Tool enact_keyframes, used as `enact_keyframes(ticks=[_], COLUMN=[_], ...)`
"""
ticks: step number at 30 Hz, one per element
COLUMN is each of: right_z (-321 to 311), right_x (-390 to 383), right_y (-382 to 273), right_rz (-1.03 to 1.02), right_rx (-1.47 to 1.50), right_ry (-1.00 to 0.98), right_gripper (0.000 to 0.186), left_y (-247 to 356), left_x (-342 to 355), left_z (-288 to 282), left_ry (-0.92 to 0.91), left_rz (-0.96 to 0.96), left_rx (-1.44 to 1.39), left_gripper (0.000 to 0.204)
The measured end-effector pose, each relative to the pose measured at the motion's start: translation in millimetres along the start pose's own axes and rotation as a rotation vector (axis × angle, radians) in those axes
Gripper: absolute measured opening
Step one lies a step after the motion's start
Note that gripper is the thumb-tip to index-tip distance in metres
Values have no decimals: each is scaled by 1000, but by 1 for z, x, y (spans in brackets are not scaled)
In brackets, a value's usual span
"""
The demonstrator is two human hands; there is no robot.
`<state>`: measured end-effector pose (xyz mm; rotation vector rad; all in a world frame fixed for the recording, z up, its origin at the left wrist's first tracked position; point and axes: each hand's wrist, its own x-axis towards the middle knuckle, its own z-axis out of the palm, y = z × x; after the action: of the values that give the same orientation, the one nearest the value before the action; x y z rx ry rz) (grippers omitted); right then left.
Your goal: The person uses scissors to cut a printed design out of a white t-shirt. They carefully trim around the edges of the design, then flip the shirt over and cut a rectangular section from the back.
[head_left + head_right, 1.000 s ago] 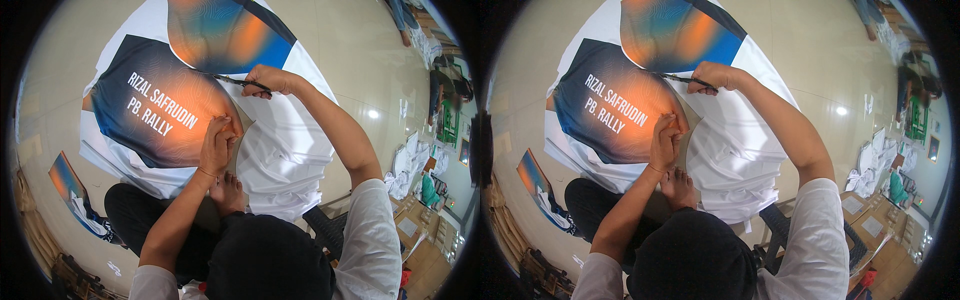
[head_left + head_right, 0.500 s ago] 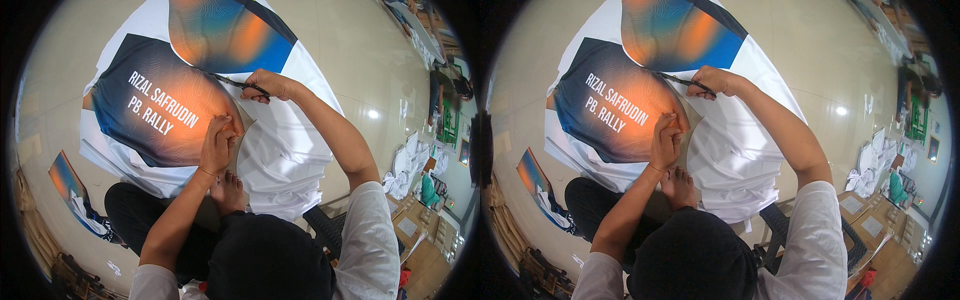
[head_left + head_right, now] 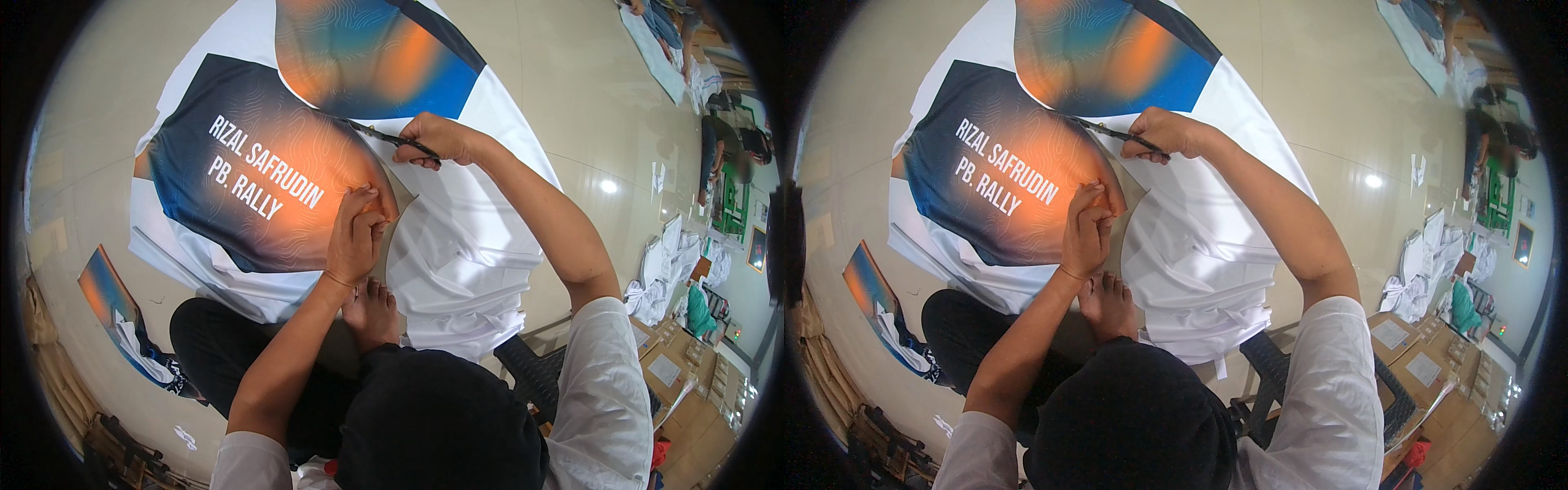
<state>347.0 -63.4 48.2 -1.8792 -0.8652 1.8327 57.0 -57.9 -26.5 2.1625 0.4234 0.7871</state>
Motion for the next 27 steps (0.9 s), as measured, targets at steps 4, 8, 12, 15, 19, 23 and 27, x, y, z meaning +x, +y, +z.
enact_keyframes(ticks=[4, 8, 12, 15, 19, 23, 27], right_z=[3, 6, 9, 8, 6, 6, 9], right_x=[-1, 0, 0, 0, 0, 0, 5], right_y=[1, 3, 5, 5, 5, 4, 0], right_rz=[4, 0, -6, -2, 6, -17, -13], right_rx=[28, 58, 73, 62, 15, 25, 64], right_ry=[-4, -6, 2, 16, 13, 18, 17], right_gripper=[26, 26, 25, 25, 27, 26, 25], left_y=[0, 0, 1, 1, 1, 1, 2], left_x=[0, 0, -1, 0, 0, 0, 0], left_z=[0, -1, -1, -1, 0, 0, 0], left_ry=[4, -21, -23, -24, -4, 6, 6], left_rz=[2, 8, 8, 4, 0, 0, -2], left_rx=[-7, -5, 5, 10, 6, -1, -2], left_gripper=[29, 19, 20, 21, 28, 30, 29])
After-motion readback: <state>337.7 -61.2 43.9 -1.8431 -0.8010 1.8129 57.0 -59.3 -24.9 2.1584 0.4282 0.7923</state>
